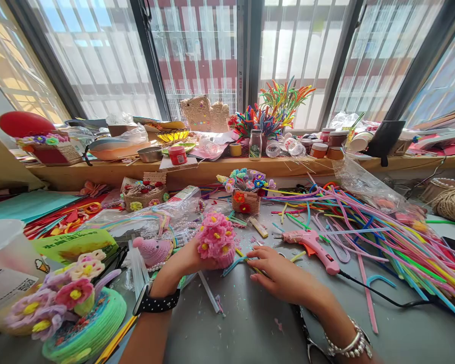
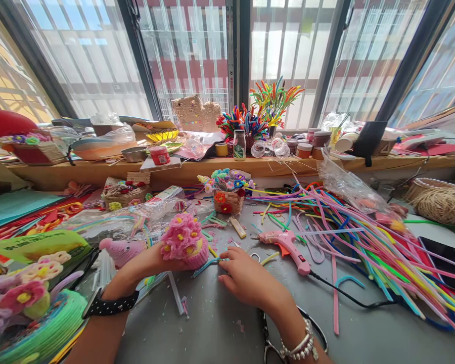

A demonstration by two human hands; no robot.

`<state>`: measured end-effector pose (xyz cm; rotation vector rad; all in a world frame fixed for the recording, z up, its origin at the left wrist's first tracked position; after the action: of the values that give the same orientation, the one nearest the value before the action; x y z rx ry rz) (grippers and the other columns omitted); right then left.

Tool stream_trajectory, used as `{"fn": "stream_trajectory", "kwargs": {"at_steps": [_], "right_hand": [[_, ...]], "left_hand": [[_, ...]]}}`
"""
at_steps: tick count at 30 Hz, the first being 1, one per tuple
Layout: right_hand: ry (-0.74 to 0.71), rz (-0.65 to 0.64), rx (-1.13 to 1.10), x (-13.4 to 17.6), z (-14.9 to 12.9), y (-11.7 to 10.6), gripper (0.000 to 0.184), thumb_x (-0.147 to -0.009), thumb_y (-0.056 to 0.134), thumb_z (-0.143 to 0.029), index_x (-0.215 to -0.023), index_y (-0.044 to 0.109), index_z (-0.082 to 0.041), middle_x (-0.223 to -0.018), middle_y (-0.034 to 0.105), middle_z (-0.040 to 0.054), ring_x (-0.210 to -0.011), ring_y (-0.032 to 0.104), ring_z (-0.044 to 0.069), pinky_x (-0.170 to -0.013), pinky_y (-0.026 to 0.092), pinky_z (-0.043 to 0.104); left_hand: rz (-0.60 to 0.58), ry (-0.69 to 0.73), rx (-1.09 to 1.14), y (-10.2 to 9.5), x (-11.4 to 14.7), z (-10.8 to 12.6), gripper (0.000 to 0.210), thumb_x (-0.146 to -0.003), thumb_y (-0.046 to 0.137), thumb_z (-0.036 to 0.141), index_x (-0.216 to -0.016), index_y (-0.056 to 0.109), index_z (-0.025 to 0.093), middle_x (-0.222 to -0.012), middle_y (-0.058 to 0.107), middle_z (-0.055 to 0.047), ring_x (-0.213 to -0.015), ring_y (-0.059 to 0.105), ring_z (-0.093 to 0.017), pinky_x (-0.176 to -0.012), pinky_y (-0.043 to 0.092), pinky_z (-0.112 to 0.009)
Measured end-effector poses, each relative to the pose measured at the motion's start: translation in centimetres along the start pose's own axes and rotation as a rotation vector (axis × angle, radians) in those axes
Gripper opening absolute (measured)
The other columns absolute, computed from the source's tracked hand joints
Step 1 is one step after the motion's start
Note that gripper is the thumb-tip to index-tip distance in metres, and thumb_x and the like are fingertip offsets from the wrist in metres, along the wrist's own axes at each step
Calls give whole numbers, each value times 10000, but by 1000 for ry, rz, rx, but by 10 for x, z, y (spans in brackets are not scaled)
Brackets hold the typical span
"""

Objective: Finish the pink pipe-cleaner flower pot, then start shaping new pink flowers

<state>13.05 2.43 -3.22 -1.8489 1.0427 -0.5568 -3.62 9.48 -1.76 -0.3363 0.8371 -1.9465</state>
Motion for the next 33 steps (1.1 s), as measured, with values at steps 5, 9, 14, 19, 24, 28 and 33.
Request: {"fn": "stream_trajectory", "kwargs": {"at_steps": [5,9,14,19,24,28,33], "right_hand": [[13,-5,-4,0,1,1,314,-834,452,-233,-1058,621,-94,-1234,521,153,-1167,433,254,-992,343,385],[22,-11,-2,0,2,3,333,-831,452,-241,-1070,618,-79,-1257,501,168,-1189,409,273,-1003,327,404],[18,-22,-5,1,1,4,340,-842,429,-240,-1081,616,-86,-1237,519,161,-1183,417,266,-1001,331,399],[12,-22,2,-1,2,6,334,-849,404,-207,-1077,615,-86,-1251,503,164,-1182,415,268,-996,335,405],[-1,-11,6,-1,0,6,322,-850,396,-190,-1060,622,-99,-1218,529,147,-1164,427,255,-991,339,388],[-2,0,6,0,-1,6,304,-851,396,-197,-1024,634,-119,-1194,542,135,-1149,439,245,-984,344,371],[13,20,-4,-1,1,7,306,-862,354,-165,-997,626,-127,-1144,556,124,-1083,484,214,-942,380,336]], "left_hand": [[-91,-114,34,5,-1,-5,460,-499,713,286,-926,615,146,-931,673,-61,-874,584,-245,-797,469,-338],[-151,-118,105,8,-5,-5,477,-580,652,258,-1042,574,166,-1098,631,-49,-994,555,-233,-890,426,-341],[-227,-101,167,15,-9,-6,473,-626,601,215,-1095,565,165,-1187,591,-49,-1077,527,-227,-925,406,-328],[-192,-83,160,9,-7,1,721,-572,702,269,-1241,442,199,-1308,491,-61,-1174,450,-257,-997,336,-361],[49,-41,139,-8,-4,17,1027,-581,707,411,-1385,119,157,-1459,188,-172,-1309,248,-291,-1046,247,-439],[342,269,80,-18,3,47,710,-740,568,439,-1341,262,219,-1432,272,-111,-1301,273,-256,-1038,279,-424],[407,451,-214,0,4,67,409,-869,411,275,-1276,392,243,-1362,396,-61,-1265,334,-187,-1058,259,-365]]}}
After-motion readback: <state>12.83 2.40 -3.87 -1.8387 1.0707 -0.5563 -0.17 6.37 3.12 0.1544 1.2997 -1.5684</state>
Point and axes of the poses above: each hand's wrist, its own x-axis away from the middle knuckle, its own y-axis out of the palm, z = x × y, the point moved 5 cm from there along -x, towards the middle knuckle
